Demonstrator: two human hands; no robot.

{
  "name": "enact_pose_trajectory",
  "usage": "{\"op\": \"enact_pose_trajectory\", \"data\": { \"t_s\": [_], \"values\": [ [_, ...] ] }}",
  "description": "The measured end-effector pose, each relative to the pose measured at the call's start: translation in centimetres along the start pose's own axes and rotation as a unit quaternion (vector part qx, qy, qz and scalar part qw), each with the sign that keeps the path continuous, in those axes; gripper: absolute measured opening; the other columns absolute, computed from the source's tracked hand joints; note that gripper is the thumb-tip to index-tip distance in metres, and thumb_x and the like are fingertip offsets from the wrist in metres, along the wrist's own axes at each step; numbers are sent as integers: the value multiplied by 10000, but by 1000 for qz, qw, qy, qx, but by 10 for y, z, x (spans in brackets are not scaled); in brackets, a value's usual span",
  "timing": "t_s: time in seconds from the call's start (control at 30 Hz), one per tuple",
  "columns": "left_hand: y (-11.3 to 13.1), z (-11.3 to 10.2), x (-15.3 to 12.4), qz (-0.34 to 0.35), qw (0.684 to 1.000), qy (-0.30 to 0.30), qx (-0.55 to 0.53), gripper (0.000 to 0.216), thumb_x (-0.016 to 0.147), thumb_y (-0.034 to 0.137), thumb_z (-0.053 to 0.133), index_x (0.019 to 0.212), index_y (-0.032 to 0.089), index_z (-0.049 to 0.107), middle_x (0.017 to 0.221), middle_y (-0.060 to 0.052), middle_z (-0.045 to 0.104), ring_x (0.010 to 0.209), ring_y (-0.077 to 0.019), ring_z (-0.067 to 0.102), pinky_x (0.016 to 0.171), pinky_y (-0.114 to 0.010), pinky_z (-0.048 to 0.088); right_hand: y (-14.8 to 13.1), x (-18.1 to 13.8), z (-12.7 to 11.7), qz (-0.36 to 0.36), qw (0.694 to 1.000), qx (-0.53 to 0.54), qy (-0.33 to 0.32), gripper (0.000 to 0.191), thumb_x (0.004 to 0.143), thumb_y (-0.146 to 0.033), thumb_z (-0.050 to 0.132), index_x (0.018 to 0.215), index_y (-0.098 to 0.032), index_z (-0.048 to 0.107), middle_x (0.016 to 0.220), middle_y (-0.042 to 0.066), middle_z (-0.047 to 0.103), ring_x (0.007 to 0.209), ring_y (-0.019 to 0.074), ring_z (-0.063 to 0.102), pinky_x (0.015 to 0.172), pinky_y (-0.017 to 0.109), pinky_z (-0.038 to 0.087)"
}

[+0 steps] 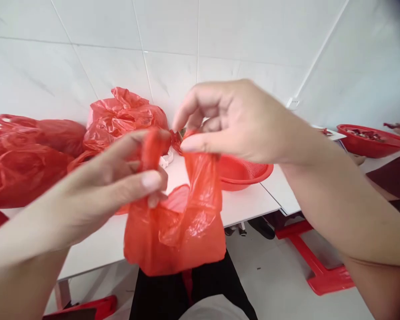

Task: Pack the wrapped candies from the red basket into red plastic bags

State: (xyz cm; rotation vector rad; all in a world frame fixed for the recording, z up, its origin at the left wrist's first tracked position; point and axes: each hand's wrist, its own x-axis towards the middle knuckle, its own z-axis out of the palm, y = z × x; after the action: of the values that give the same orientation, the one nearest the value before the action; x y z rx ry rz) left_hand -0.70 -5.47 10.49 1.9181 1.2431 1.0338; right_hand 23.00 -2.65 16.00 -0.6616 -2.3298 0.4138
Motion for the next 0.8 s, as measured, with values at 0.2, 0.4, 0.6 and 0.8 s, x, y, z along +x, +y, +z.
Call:
{"op": "enact_pose_trajectory", "data": {
  "t_s": [0.2,0.4,0.6,0.8],
  "values": [
    [2,27,10,-83,980,-147,-104,290,809,498,638,855,212,642,649,38,553,539,-79,494,471,-189,440,-6,21,34,-54,987,131,-80,66,848,-150,646,856,-179,587,905,-19,628,776,96,592,703,245,527],
    [-4,25,20,-168,953,-73,-243,372,854,465,610,637,192,480,511,78,419,441,-41,379,451,-163,389,33,10,43,14,984,172,-35,166,845,-162,623,995,-209,571,996,12,627,927,139,605,820,321,521],
    [-17,23,32,-116,965,-85,-221,290,890,461,553,805,184,585,590,11,580,552,-127,550,572,-272,484,33,-13,51,21,987,151,40,142,858,-166,580,985,-214,537,911,-2,594,841,120,587,786,303,509],
    [-17,16,33,-20,990,-132,-38,130,818,328,623,790,204,651,762,0,629,708,-145,583,675,-282,489,40,-17,69,-6,979,188,77,192,945,-284,517,1129,-236,541,1108,48,623,1072,162,587,969,363,462]
  ]
}}
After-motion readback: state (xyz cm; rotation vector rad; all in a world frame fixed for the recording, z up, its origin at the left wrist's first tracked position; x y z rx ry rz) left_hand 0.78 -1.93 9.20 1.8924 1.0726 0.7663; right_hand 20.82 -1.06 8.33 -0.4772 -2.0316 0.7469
